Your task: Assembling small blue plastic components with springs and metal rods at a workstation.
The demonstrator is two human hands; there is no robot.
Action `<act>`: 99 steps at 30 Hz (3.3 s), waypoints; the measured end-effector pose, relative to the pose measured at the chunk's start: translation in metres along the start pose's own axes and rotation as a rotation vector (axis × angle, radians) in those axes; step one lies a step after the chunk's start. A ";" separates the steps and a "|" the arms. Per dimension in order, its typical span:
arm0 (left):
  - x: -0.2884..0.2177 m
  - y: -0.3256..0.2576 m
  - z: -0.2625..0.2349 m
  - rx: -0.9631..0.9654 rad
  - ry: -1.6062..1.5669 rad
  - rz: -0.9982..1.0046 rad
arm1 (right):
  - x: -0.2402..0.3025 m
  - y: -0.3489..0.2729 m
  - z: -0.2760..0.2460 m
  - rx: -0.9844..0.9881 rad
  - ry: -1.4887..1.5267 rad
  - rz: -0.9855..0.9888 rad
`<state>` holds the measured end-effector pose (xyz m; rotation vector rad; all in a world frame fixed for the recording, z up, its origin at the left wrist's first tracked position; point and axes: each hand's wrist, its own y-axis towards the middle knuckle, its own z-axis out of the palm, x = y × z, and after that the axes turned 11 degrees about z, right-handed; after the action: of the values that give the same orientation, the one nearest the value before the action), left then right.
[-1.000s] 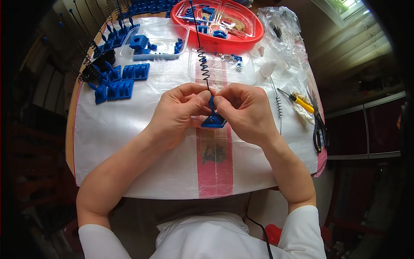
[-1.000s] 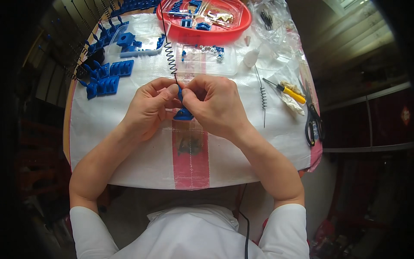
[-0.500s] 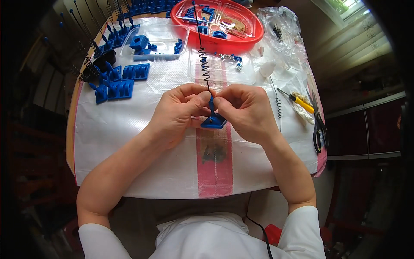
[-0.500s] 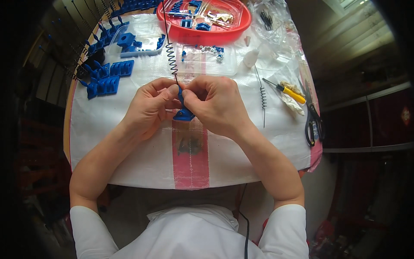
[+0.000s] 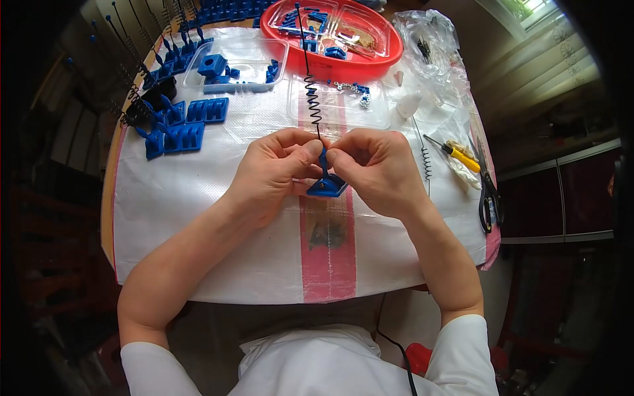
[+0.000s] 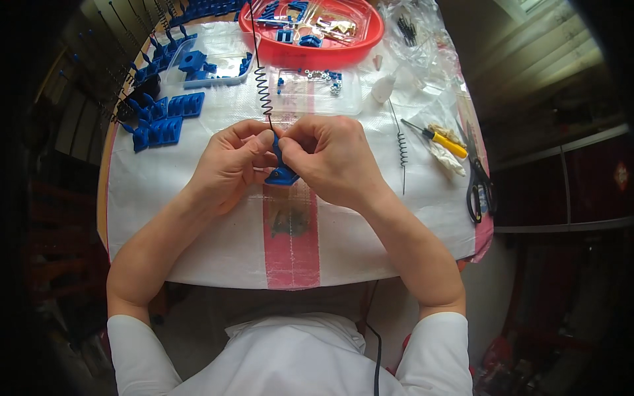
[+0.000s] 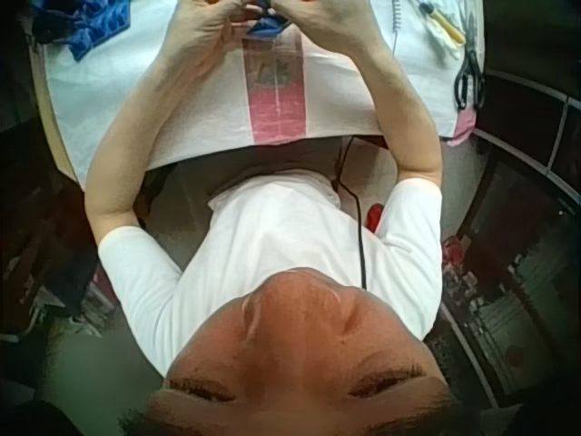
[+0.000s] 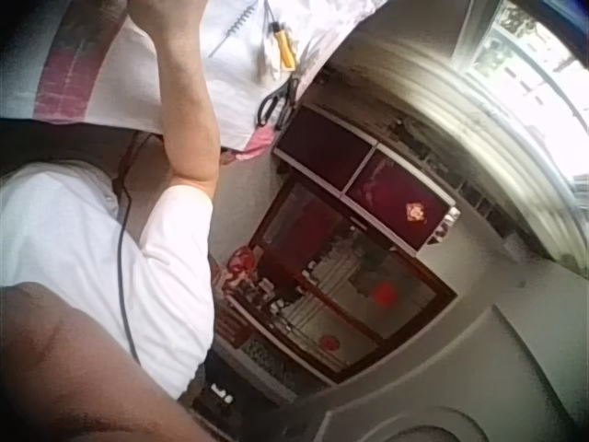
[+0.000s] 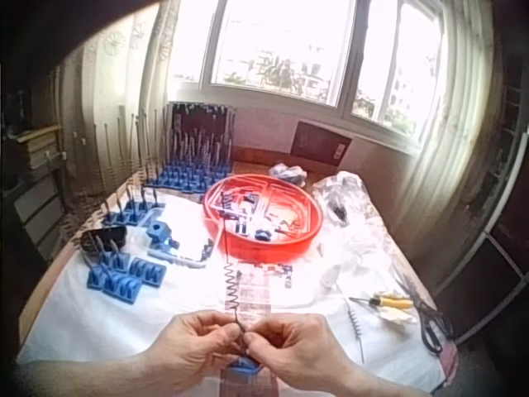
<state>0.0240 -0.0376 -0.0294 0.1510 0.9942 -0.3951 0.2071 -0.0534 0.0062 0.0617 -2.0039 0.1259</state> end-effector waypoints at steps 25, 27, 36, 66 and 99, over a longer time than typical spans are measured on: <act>0.002 0.000 -0.001 0.020 -0.022 0.005 | -0.001 0.000 -0.001 0.001 -0.035 -0.021; 0.001 0.000 -0.001 0.024 -0.021 0.002 | -0.003 0.000 -0.001 0.001 -0.011 -0.032; 0.003 0.001 -0.004 0.041 0.003 0.005 | 0.001 -0.002 -0.001 0.000 -0.059 -0.019; 0.002 0.000 -0.002 0.056 -0.003 0.007 | -0.005 -0.003 -0.003 0.030 0.022 0.004; 0.004 0.000 -0.001 0.057 0.019 0.026 | -0.006 -0.005 -0.002 -0.001 0.012 0.010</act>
<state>0.0255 -0.0386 -0.0333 0.2191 0.9997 -0.3992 0.2118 -0.0579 0.0014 0.0502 -1.9928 0.1312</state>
